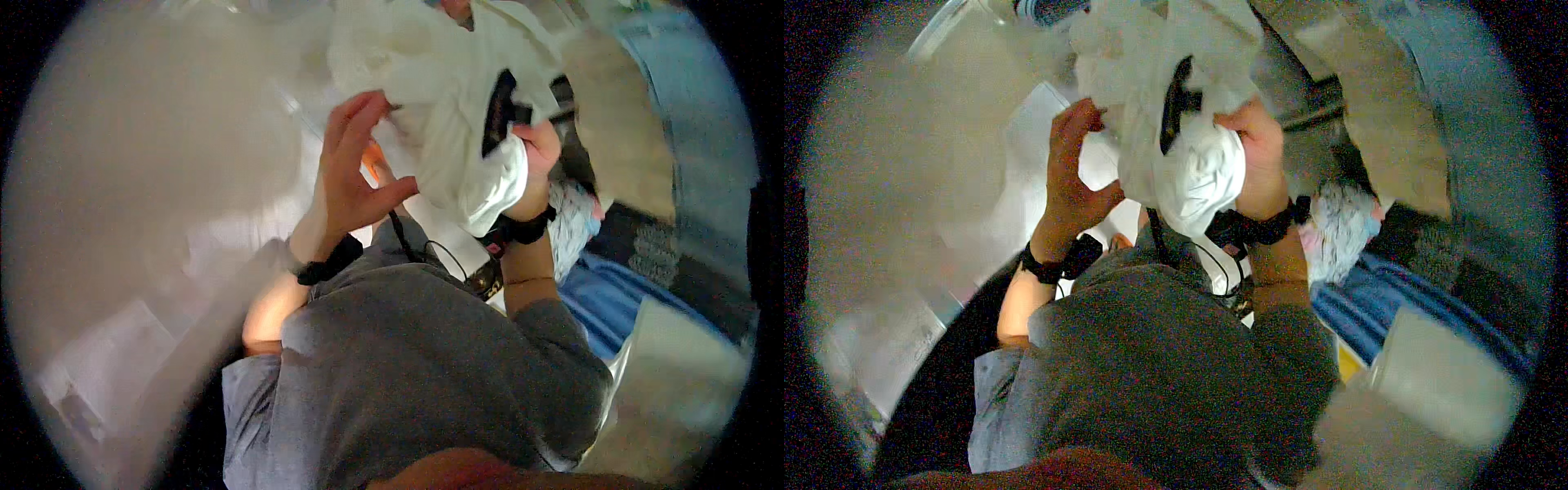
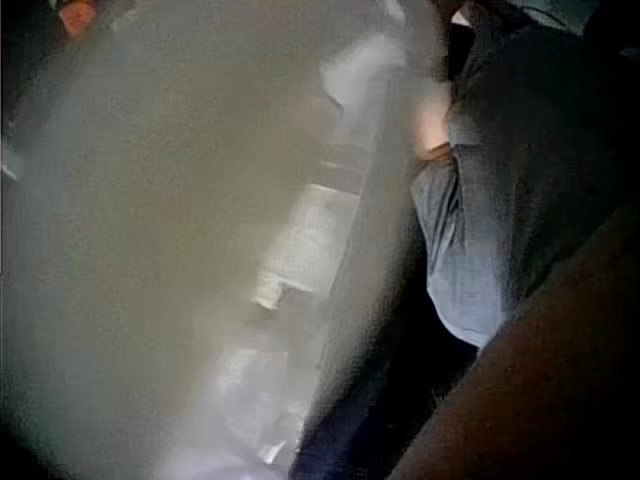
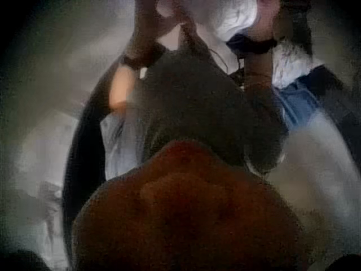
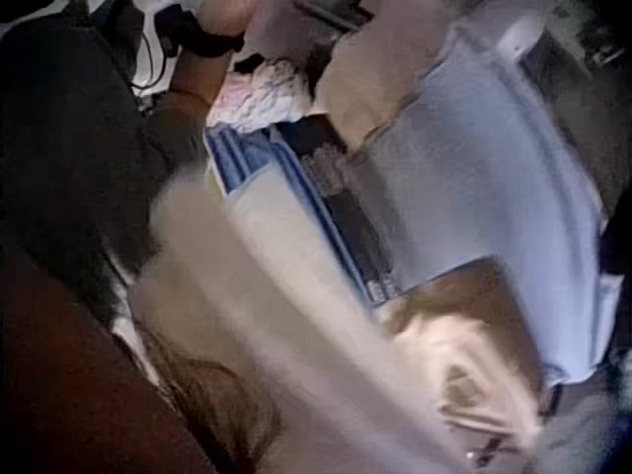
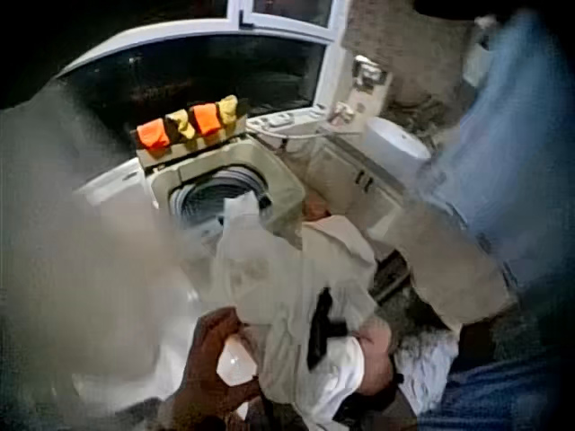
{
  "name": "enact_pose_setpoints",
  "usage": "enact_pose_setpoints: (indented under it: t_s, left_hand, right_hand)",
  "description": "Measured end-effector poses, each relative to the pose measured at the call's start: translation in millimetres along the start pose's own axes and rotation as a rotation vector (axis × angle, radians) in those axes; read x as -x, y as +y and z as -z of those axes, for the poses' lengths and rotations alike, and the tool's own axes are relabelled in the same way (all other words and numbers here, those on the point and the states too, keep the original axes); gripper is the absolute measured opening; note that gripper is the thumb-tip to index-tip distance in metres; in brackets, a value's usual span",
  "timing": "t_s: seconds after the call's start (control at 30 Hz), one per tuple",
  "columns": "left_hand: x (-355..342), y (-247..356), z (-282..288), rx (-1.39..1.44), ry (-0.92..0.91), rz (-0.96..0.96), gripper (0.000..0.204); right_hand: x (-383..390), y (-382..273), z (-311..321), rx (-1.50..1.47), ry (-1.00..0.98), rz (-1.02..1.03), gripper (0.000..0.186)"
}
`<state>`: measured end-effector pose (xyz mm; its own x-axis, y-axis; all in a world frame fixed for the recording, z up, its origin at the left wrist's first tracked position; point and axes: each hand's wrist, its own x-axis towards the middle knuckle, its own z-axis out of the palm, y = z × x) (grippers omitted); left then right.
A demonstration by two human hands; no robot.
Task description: The person takes wet laundry including a grey t-shirt, a tank top, and white shirts from washing machines by hand, puts them on hangers, and hangs the hangers onto a drying rack.
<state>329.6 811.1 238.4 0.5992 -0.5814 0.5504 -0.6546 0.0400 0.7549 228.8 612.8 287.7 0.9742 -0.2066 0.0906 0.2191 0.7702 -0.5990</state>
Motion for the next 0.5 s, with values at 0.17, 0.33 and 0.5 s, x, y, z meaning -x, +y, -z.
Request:
enact_pose_setpoints:
  t_s: [0.17,0.33,0.5]
  left_hand:
    - [26,63,-2,-0.053,0.179,0.095,0.077]
    - [50,99,-8,0.192,-0.149,0.382,0.030]
    - [65,101,-47,0.292,-0.253,0.488,0.038]
  right_hand:
    - [79,6,-20,0.212,0.164,0.053,0.037]
    - [128,33,-33,0.414,0.260,-0.095,0.036]
    - [163,39,-9,0.824,0.250,-0.068,0.034]
